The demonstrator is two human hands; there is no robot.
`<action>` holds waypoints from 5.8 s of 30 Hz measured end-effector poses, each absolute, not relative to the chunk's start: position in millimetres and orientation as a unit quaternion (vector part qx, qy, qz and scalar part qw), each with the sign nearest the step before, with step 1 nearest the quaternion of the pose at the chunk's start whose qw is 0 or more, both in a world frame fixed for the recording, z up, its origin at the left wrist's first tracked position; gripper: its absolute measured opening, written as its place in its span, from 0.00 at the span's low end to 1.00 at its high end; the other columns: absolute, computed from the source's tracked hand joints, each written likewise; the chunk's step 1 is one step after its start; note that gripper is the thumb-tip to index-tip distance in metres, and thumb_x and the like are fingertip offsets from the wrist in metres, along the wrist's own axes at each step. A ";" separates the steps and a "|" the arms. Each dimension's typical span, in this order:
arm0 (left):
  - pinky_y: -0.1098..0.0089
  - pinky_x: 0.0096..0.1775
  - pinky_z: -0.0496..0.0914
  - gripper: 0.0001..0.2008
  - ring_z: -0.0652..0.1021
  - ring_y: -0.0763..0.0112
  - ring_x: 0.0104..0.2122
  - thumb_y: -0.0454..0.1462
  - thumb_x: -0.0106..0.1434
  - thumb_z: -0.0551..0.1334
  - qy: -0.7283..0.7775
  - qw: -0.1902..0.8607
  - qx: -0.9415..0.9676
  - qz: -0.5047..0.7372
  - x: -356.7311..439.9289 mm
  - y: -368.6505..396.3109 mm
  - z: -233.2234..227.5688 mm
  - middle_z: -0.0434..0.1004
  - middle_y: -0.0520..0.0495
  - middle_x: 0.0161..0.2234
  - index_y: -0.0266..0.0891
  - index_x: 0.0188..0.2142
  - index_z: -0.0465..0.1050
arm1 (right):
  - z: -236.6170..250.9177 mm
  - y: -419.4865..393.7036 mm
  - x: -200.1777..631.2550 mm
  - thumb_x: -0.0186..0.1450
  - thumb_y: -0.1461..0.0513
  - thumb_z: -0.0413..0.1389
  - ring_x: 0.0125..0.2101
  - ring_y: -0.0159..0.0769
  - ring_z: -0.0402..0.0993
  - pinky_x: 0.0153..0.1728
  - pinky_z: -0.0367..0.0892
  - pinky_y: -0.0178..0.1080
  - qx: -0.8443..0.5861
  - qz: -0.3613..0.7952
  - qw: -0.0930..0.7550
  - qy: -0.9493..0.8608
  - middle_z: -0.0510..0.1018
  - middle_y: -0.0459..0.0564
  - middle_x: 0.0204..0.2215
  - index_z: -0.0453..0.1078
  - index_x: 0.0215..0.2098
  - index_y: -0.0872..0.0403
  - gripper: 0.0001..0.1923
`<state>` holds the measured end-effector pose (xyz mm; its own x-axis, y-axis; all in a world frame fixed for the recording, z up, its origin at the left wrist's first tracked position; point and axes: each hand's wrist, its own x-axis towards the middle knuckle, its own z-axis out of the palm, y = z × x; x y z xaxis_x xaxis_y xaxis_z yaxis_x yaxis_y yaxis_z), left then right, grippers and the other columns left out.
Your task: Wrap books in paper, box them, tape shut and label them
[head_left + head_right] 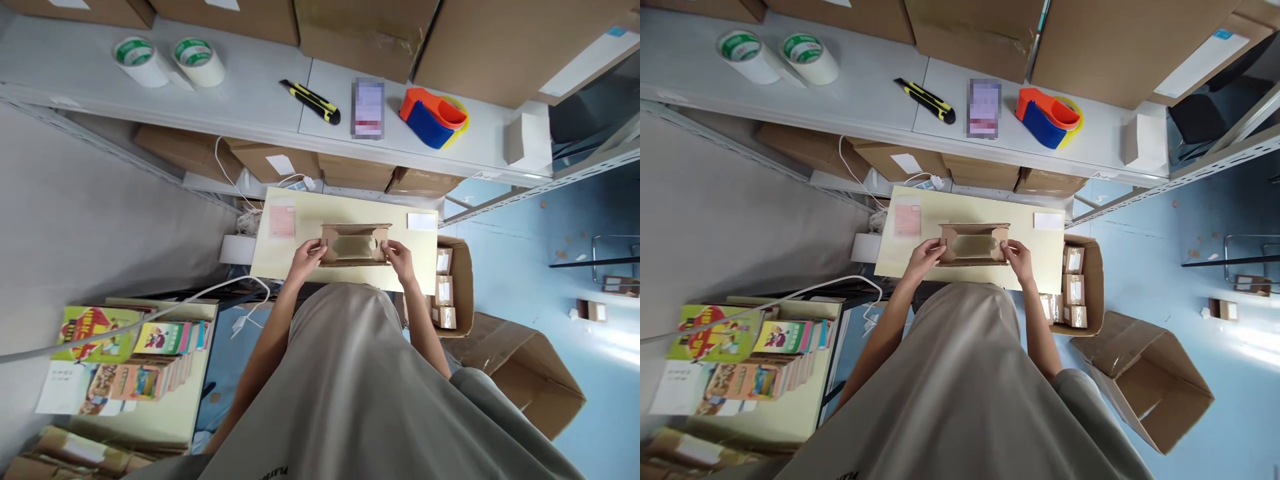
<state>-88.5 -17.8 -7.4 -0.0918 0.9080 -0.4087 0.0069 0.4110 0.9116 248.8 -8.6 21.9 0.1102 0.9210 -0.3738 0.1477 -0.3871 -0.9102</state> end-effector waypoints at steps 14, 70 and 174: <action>0.54 0.57 0.84 0.19 0.88 0.52 0.57 0.51 0.67 0.71 0.614 0.524 0.434 0.401 -99.2 -32.5 -21.8 0.83 0.34 0.65 0.43 0.50 0.76 | 15.8 -20.8 260.0 0.67 0.30 0.66 0.59 0.54 0.84 0.56 0.86 0.57 -0.629 0.508 0.374 -0.455 0.85 0.59 0.58 0.75 0.49 0.47 0.34; 0.57 0.51 0.83 0.24 0.87 0.58 0.44 0.58 0.63 0.73 0.628 0.517 0.444 0.375 -82.4 -25.1 -33.2 0.88 0.40 0.51 0.43 0.46 0.81 | -19.4 -12.3 258.5 0.59 0.26 0.68 0.58 0.55 0.85 0.61 0.82 0.60 -0.642 0.486 0.338 -0.488 0.84 0.61 0.62 0.82 0.52 0.47 0.42; 0.57 0.61 0.83 0.10 0.89 0.58 0.55 0.35 0.74 0.67 0.388 0.447 0.608 0.529 64.8 172.0 189.0 0.91 0.38 0.56 0.39 0.53 0.85 | 213.8 289.9 274.4 0.79 0.55 0.59 0.67 0.68 0.77 0.72 0.65 0.67 -0.697 0.046 0.050 -0.714 0.81 0.84 0.63 0.63 0.73 0.74 0.36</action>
<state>64.8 172.0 189.0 0.1393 0.9448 0.2965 -0.0002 -0.2994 0.9541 274.4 289.9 213.8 -0.0232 0.9997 0.0064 0.9906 0.0238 -0.1349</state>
